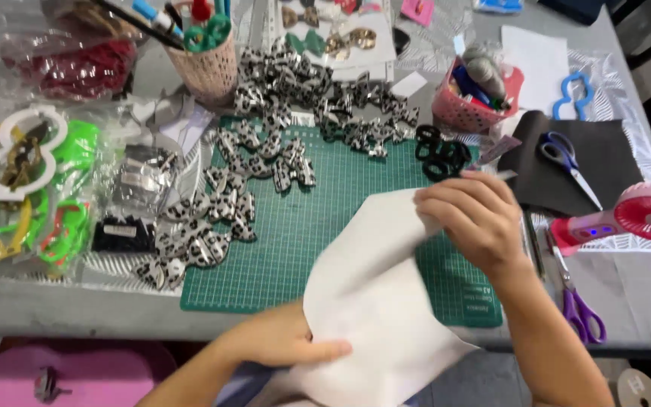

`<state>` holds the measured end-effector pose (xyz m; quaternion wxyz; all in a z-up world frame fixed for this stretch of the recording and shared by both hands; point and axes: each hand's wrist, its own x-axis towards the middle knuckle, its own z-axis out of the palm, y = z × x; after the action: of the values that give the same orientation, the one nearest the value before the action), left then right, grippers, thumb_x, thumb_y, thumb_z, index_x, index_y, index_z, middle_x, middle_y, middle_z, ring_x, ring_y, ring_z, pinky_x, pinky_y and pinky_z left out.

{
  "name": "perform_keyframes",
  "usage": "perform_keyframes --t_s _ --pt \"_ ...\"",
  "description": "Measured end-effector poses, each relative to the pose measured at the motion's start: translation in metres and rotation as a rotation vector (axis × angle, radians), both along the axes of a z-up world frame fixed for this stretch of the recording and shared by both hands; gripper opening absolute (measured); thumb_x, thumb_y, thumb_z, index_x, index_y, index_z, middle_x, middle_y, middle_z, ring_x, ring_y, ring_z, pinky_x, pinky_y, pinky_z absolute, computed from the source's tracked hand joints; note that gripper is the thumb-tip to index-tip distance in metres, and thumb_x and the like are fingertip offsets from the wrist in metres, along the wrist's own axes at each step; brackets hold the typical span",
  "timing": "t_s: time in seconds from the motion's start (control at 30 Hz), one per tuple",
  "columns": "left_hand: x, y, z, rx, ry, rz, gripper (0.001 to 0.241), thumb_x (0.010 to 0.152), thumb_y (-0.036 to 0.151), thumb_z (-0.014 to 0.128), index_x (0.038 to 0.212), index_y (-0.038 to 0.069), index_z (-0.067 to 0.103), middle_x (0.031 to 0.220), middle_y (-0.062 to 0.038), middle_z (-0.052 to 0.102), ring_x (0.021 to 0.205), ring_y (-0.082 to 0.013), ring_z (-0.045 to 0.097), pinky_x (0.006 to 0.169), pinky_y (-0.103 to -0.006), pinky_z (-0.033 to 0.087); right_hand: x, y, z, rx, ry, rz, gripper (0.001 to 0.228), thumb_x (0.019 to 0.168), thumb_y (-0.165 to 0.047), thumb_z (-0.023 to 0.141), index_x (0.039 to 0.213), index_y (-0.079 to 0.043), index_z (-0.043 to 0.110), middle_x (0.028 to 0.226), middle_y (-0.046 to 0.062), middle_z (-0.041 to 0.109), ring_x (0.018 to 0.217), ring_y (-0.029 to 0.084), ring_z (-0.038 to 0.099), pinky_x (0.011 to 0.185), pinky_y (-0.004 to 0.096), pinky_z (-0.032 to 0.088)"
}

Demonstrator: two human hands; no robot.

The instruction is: Tracing a template onto a piece of white material using a pencil on a cutting mat.

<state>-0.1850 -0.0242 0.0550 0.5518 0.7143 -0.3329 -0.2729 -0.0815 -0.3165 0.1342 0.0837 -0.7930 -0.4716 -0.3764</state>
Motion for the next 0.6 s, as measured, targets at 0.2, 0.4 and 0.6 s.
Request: perform_keyframes --t_s 0.2,0.4,0.6 --pt "0.011 0.01 -0.015 0.66 0.025 -0.125 0.032 0.094 0.044 0.058 0.091 0.013 0.06 0.08 -0.006 0.065 0.071 -0.0241 0.06 0.062 -0.0407 0.04 -0.006 -0.015 -0.067 -0.143 0.191 -0.241 0.021 0.098 0.006 0.062 0.103 -0.014 0.064 0.119 0.008 0.065 0.104 0.031 0.065 0.095 0.045 0.05" --pt "0.006 0.022 -0.002 0.766 0.04 -0.043 0.06 0.092 0.053 0.075 0.06 0.012 0.046 0.054 0.001 0.051 0.052 -0.0125 0.047 0.056 -0.0367 0.031 -0.05 -0.032 -0.074 0.061 0.672 -0.405 0.011 0.1 -0.014 0.068 0.11 -0.011 0.068 0.098 0.002 0.073 0.082 0.019 0.07 0.063 0.034 0.053" --pt "0.022 0.011 0.034 0.459 0.376 0.525 0.05 0.092 0.037 0.069 0.14 0.024 0.065 0.089 0.003 0.079 0.07 -0.0091 0.065 0.067 -0.0245 0.045 -0.094 -0.004 -0.059 0.24 1.283 -0.719 0.042 0.093 -0.043 0.062 0.129 -0.022 0.067 0.122 -0.008 0.074 0.108 0.012 0.069 0.081 0.032 0.054"
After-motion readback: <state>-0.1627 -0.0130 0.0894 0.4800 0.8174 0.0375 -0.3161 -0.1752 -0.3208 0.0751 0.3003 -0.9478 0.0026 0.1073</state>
